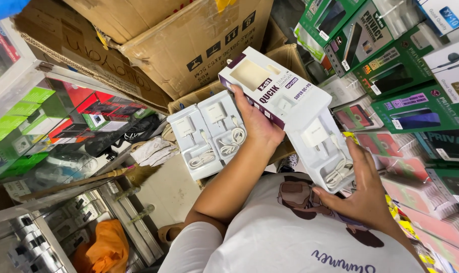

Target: Inspecting and organizing phone charger boxes on a sales floor.

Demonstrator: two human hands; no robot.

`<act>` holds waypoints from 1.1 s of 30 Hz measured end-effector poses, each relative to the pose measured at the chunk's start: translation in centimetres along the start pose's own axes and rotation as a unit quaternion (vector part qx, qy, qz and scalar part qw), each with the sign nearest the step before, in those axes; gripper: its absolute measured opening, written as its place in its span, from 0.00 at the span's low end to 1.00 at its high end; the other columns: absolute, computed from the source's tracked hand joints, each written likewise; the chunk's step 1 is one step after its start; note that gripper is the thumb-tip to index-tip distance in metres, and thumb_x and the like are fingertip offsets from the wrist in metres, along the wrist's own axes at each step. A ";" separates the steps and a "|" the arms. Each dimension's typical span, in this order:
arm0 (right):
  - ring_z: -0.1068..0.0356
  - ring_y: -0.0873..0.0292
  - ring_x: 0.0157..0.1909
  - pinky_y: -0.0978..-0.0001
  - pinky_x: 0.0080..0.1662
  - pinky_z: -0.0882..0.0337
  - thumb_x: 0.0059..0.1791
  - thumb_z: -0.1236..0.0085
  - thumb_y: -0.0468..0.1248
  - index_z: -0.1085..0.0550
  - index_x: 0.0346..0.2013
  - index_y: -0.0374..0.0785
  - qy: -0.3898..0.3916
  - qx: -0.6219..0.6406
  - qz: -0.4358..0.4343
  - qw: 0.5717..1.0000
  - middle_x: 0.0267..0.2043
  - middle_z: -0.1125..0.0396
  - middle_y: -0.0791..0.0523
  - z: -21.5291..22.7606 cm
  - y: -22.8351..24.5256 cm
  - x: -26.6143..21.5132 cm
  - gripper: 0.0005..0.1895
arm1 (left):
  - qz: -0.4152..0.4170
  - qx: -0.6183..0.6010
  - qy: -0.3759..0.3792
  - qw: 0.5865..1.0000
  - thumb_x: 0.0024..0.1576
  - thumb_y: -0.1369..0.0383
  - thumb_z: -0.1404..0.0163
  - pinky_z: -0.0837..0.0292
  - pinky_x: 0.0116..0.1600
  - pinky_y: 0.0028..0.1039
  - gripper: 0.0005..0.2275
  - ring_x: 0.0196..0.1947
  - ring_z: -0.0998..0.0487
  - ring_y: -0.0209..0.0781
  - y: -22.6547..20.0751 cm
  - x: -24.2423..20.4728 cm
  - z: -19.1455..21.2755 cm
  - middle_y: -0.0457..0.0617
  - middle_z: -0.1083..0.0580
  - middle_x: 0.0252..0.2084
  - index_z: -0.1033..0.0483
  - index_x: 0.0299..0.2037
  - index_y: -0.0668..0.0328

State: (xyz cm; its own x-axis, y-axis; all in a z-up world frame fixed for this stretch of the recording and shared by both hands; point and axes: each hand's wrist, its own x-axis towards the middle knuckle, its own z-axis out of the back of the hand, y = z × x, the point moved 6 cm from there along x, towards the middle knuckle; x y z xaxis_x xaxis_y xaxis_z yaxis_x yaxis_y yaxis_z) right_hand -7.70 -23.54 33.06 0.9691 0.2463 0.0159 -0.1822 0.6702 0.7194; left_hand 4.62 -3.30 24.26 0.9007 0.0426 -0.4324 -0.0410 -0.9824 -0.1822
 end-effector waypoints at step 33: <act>0.33 0.62 0.51 0.71 0.52 0.32 0.51 0.48 0.28 0.44 0.73 0.33 0.034 0.278 -0.071 0.957 0.48 0.33 0.53 -1.1 -0.1 2.0 0.35 | 0.322 -0.112 0.230 0.911 0.64 0.31 0.60 0.37 0.69 0.64 0.43 0.69 0.37 0.77 5.2 -3.2 -0.5 0.73 0.37 0.70 0.44 0.76 0.62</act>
State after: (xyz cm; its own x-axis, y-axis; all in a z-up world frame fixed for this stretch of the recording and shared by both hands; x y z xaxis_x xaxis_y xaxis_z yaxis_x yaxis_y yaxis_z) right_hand -5.96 -22.34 32.23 0.9609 0.2378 -0.1419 0.0865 0.2290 0.9696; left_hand 1.75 -8.60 25.17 0.8086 -0.5870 0.0394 -0.5831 -0.7908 0.1858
